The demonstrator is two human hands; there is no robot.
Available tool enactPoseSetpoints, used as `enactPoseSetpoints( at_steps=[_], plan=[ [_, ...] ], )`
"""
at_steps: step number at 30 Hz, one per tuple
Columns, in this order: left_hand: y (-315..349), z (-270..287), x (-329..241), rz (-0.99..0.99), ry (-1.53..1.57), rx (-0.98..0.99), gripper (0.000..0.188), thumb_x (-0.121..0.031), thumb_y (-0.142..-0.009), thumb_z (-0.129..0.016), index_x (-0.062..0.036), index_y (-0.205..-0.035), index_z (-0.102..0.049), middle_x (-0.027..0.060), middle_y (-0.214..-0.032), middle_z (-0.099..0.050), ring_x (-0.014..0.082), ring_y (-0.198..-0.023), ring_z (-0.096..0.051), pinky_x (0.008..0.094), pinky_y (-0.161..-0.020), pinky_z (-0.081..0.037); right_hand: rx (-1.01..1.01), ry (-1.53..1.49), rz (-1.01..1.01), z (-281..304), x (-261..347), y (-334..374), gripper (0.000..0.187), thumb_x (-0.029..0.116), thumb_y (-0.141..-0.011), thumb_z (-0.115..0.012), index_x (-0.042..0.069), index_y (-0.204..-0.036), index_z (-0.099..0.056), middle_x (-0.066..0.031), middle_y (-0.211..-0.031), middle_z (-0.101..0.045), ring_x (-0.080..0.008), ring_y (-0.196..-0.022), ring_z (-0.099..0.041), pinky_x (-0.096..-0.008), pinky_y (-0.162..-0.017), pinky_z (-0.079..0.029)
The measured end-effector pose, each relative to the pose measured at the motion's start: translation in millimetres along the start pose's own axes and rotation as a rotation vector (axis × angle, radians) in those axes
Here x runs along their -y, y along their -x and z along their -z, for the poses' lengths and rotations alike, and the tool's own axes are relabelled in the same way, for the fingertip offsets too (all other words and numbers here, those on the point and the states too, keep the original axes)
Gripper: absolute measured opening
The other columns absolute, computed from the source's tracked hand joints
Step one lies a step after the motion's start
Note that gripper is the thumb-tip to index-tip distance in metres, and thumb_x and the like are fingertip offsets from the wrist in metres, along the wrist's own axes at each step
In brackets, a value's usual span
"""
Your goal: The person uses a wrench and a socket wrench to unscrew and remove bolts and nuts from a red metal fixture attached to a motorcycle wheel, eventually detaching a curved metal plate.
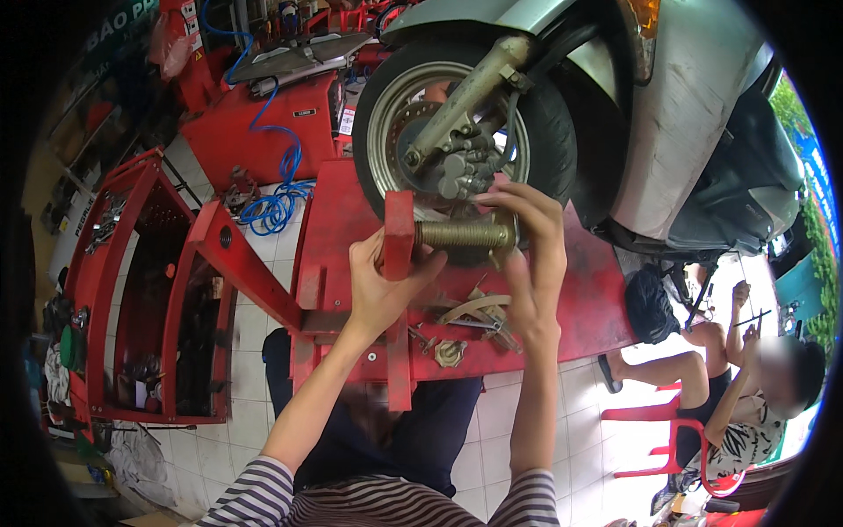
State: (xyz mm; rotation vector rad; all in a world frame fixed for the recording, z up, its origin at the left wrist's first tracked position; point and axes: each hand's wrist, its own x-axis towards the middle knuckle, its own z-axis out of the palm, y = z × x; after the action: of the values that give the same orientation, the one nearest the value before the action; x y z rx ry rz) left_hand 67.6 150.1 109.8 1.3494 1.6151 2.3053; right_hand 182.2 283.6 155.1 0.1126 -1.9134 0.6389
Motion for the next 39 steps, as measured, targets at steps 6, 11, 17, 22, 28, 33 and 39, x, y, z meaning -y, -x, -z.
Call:
enactPoseSetpoints(
  at_steps=[6,11,17,22,28,33,39],
  plan=[
    [-0.3,2.9,0.9,0.048,0.02,0.031,0.031,-0.008,-0.077,-0.076,0.0057,-0.102,-0.066,0.0133,-0.08,-0.072,0.0111,-0.071,-0.068,0.0277,-0.067,-0.052,0.015,0.08,-0.416,-16.2,28.5,-22.6,0.049,0.027,-0.106,-0.026,-0.001,-0.094,-0.064,-0.0056,-0.073,-0.065,-0.0112,-0.05,-0.052,-0.0301,-0.06,-0.043],
    [1.3,5.6,4.1,0.079,0.064,0.015,0.031,-0.01,-0.077,-0.077,0.0039,-0.103,-0.066,0.0138,-0.078,-0.071,0.0171,-0.069,-0.071,0.0296,-0.067,-0.052,0.375,-0.05,-0.577,17.0,37.3,-50.5,0.042,0.029,-0.107,-0.031,-0.002,-0.113,-0.06,-0.0096,-0.084,-0.067,-0.0124,-0.062,-0.057,-0.0291,-0.069,-0.046],
    [-1.9,-6.9,-2.1,-0.065,0.028,-0.01,0.018,-0.004,-0.079,-0.077,0.0025,-0.086,-0.061,0.0021,-0.063,-0.063,0.0071,-0.053,-0.06,0.0236,-0.049,-0.046,-0.045,0.321,0.121,-8.5,9.5,-12.3,0.039,0.031,-0.104,-0.04,-0.001,-0.103,-0.061,-0.0116,-0.088,-0.064,-0.014,-0.072,-0.06,-0.0252,-0.063,-0.047],
    [0.4,6.2,0.6,-0.002,0.043,0.013,0.019,-0.003,-0.078,-0.077,0.0027,-0.086,-0.061,0.0015,-0.062,-0.063,0.0069,-0.053,-0.06,0.0234,-0.049,-0.045,0.241,0.049,-0.637,-6.9,41.2,-43.5,0.05,0.037,-0.104,-0.039,-0.002,-0.085,-0.064,-0.0068,-0.066,-0.061,-0.0123,-0.049,-0.055,-0.0282,-0.048,-0.04],
    [1.6,5.9,4.4,-0.022,-0.092,0.029,0.036,-0.014,-0.075,-0.078,0.0012,-0.106,-0.067,0.0142,-0.083,-0.072,0.0217,-0.071,-0.071,0.032,-0.069,-0.053,0.051,0.02,-0.178,-10.3,27.2,-28.1,0.035,0.027,-0.102,-0.042,-0.001,-0.096,-0.062,-0.0093,-0.082,-0.06,-0.0169,-0.07,-0.06,-0.0293,-0.062,-0.044],
    [-0.5,1.3,5.9,0.0,0.008,0.034,0.036,-0.013,-0.075,-0.078,0.0025,-0.106,-0.066,0.0136,-0.081,-0.072,0.0193,-0.067,-0.069,0.03,-0.067,-0.052,0.022,0.067,-0.363,-11.3,23.8,-19.1,0.038,0.022,-0.105,-0.035,-0.002,-0.089,-0.059,-0.011,-0.076,-0.06,-0.0174,-0.059,-0.056,-0.0304,-0.061,-0.044],
    [2.0,4.8,3.0,0.066,0.052,0.035,0.036,-0.013,-0.076,-0.078,0.0044,-0.105,-0.066,0.0135,-0.079,-0.072,0.0156,-0.066,-0.068,0.03,-0.066,-0.052,0.098,0.088,-0.264,-11.2,46.5,-41.1,0.035,0.022,-0.104,-0.042,-0.002,-0.09,-0.062,-0.0105,-0.077,-0.063,-0.019,-0.062,-0.059,-0.0334,-0.063,-0.046]
  ],
)
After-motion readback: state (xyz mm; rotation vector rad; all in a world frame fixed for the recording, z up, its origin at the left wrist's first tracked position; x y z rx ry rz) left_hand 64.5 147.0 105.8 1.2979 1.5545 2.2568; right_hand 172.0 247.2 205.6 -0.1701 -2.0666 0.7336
